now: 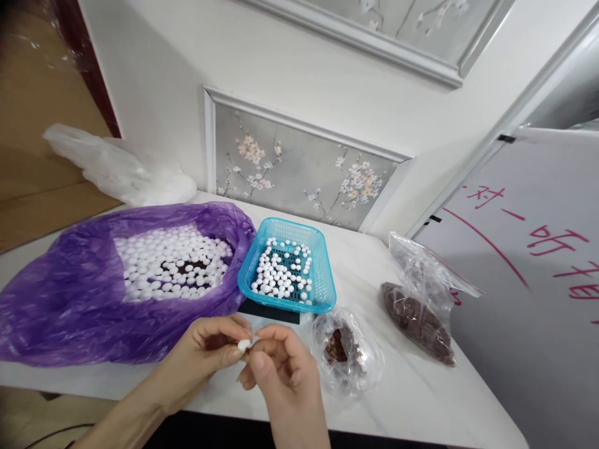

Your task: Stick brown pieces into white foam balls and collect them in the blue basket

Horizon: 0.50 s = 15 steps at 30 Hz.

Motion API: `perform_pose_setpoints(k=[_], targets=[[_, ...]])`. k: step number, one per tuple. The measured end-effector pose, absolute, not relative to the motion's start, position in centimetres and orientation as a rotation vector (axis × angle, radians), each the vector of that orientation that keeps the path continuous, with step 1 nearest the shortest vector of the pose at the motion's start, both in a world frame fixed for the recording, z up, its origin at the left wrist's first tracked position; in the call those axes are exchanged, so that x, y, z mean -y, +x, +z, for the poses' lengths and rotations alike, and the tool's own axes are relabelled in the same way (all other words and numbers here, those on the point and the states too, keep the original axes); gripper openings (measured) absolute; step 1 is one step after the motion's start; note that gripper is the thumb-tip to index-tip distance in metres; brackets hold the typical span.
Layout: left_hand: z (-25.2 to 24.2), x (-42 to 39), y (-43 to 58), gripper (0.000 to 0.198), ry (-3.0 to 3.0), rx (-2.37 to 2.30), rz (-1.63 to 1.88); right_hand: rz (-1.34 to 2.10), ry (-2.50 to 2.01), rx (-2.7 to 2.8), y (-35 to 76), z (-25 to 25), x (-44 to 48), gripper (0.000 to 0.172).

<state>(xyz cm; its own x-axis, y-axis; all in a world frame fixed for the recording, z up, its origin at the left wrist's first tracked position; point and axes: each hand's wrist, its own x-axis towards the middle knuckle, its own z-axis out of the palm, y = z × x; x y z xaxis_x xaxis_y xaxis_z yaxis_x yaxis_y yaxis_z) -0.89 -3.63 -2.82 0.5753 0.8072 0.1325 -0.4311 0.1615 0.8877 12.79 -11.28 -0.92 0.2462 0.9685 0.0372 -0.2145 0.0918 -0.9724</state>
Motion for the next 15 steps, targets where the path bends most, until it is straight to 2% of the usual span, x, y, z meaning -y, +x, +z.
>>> perform_pose_setpoints(k=[8, 15], targets=[[-2.68, 3.88, -0.64, 0.008, 1.037, -0.336, 0.909, 1.045, -1.17, 0.969, 12.91, -1.39, 11.19, 0.02], [-2.26, 3.88, -0.64, 0.013, 1.045, -0.361, 0.924, 1.067, -1.171, 0.972, 12.77, -1.78, 10.95, 0.024]])
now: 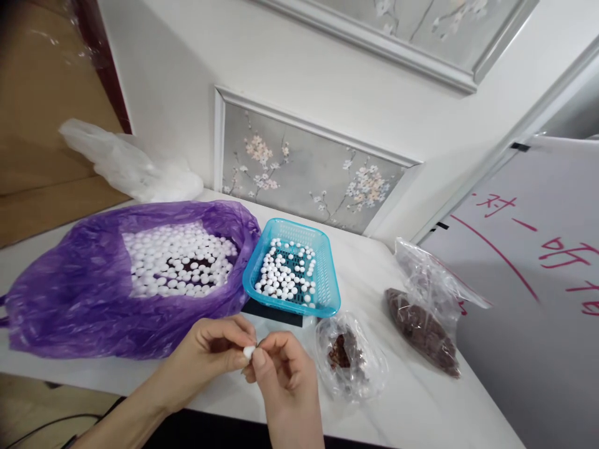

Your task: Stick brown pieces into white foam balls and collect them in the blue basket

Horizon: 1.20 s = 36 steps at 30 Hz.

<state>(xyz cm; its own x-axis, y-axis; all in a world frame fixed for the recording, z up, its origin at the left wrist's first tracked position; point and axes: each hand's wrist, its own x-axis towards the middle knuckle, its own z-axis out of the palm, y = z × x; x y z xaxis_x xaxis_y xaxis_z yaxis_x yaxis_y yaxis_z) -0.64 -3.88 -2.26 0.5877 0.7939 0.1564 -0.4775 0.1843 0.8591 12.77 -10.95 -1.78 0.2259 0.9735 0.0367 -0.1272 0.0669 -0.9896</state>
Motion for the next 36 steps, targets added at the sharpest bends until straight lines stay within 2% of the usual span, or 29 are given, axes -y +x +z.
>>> perform_pose_setpoints(k=[7, 14, 22, 36], targets=[[-2.1, 3.98, -0.5, 0.014, 1.067, -0.394, 0.916, 1.135, -1.158, 0.951, 13.02, -1.93, 11.02, 0.028], [-2.02, 4.07, -0.21, 0.011, 1.077, -0.399, 0.887, 1.059, -1.219, 0.984, 12.86, -2.05, 10.9, 0.029], [-2.29, 3.71, -0.53, 0.011, 1.059, -0.383, 0.917, 1.197, -0.909, 0.879, 12.65, -2.33, 10.71, 0.023], [-2.14, 4.15, -0.03, 0.004, 1.1, -0.421, 0.897, 0.998, -1.171, 0.935, 12.15, -2.62, 10.46, 0.028]])
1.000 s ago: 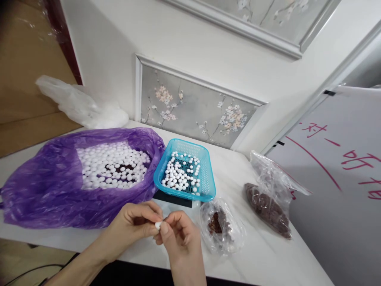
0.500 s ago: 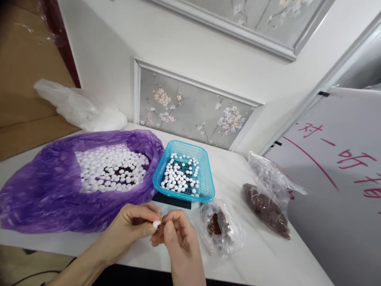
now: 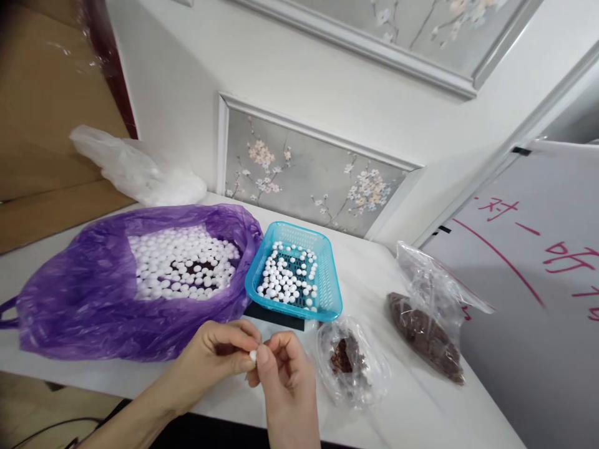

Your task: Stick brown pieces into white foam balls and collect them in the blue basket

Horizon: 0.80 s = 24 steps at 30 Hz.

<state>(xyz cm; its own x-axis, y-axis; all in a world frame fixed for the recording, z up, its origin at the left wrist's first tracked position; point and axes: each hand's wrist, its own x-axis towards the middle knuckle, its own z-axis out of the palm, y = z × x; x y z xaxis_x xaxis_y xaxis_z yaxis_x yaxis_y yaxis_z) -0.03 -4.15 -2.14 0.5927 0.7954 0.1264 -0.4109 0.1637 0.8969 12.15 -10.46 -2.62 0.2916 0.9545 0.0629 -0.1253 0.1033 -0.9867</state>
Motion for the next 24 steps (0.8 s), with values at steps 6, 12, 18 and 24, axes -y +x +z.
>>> perform_pose_setpoints(k=[6, 12, 18, 24], targets=[[-0.1, 3.8, 0.9, 0.016, 1.291, -0.615, 1.015, 0.835, -1.191, 0.912, 13.0, -4.2, 10.1, 0.044], [2.3, 0.6, 2.9, 0.016, 1.713, -0.869, 1.139, 0.811, -1.269, 0.973, 13.7, -6.5, 10.1, 0.046], [3.3, -1.1, 2.2, 0.035, 2.093, -1.029, 1.097, 0.788, -1.269, 0.99, 13.6, -7.1, 10.4, 0.03], [2.7, -4.4, -3.9, 0.03, 2.299, -1.284, 0.903, 0.798, -1.283, 0.918, 13.1, -7.5, 10.4, 0.025]])
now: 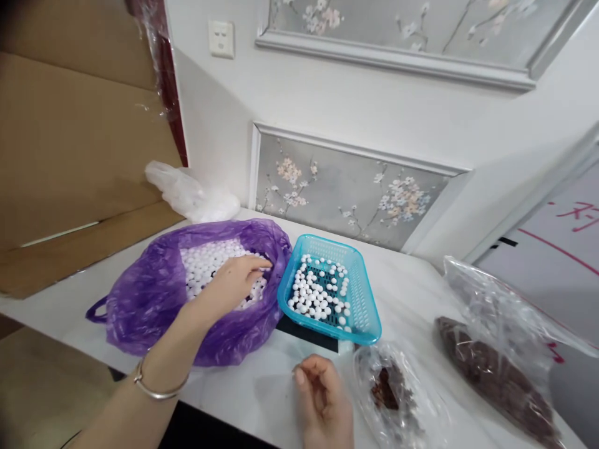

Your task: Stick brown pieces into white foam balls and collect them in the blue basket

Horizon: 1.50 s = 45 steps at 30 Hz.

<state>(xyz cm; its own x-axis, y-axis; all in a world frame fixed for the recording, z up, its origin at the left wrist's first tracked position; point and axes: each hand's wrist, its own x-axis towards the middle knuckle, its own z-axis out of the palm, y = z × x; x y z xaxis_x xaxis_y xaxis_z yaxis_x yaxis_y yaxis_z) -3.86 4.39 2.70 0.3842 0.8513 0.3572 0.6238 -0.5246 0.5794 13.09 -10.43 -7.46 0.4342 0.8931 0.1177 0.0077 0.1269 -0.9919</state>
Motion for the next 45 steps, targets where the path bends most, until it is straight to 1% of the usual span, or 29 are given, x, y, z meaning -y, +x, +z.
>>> perform_pose_setpoints(k=[2, 3, 8, 10, 12, 15, 17, 20, 24, 27, 33, 35, 38, 42, 45], targets=[[1.4, -5.7, -5.4, 0.023, 2.366, -1.317, 0.79, 0.797, -1.278, 0.916, 12.8, -7.5, 10.4, 0.027], [0.7, -6.2, -5.9, 0.022, 2.399, -1.319, 0.733, 0.794, -1.273, 0.919, 12.7, -7.4, 10.3, 0.028], [-1.9, -7.2, -6.2, 0.028, 2.502, -1.305, 0.536, 0.779, -1.276, 0.968, 12.4, -6.9, 10.5, 0.026], [-2.1, -7.4, -6.0, 0.028, 2.511, -1.315, 0.506, 0.754, -1.289, 0.981, 12.6, -6.3, 11.0, 0.023], [-1.8, -7.7, -5.9, 0.026, 2.514, -1.328, 0.5, 0.656, -1.318, 1.025, 13.5, -5.5, 11.6, 0.021], [-1.1, -8.0, -6.2, 0.019, 2.506, -1.359, 0.53, 0.359, -1.49, 1.133, 16.6, -4.0, 12.7, 0.02], [-0.6, -8.0, -6.6, 0.023, 2.48, -1.408, 0.575, 0.165, -1.715, 1.192, 19.5, -3.1, 13.3, 0.023], [0.4, -7.5, -7.1, 0.031, 2.414, -1.5, 0.667, -0.031, -2.089, 1.403, 23.3, -2.5, 13.4, 0.023], [1.8, -5.8, -7.3, 0.035, 2.282, -1.581, 0.802, -0.088, -2.301, 1.536, 24.4, -2.4, 12.3, 0.022], [2.5, -4.4, -7.0, 0.037, 2.158, -1.592, 0.898, -0.096, -2.405, 1.613, 23.4, -2.5, 11.4, 0.026], [2.3, -3.3, -6.8, 0.032, 2.016, -1.569, 0.961, -0.066, -2.432, 1.716, 23.1, -3.1, 11.1, 0.024], [2.2, -2.6, -6.7, 0.029, 1.881, -1.493, 1.022, -0.06, -2.416, 1.722, 23.3, -3.4, 11.2, 0.023], [2.2, -0.5, -5.7, 0.024, 1.523, -1.173, 1.046, -0.056, -2.37, 1.698, 23.2, -3.6, 11.3, 0.021], [1.9, 2.6, -3.3, 0.026, 1.006, -0.715, 0.793, -0.037, -2.262, 1.642, 22.7, -3.6, 11.2, 0.024], [1.5, 3.8, -1.6, 0.018, 0.81, -0.587, 0.722, -0.02, -2.197, 1.592, 22.6, -3.6, 11.2, 0.028]])
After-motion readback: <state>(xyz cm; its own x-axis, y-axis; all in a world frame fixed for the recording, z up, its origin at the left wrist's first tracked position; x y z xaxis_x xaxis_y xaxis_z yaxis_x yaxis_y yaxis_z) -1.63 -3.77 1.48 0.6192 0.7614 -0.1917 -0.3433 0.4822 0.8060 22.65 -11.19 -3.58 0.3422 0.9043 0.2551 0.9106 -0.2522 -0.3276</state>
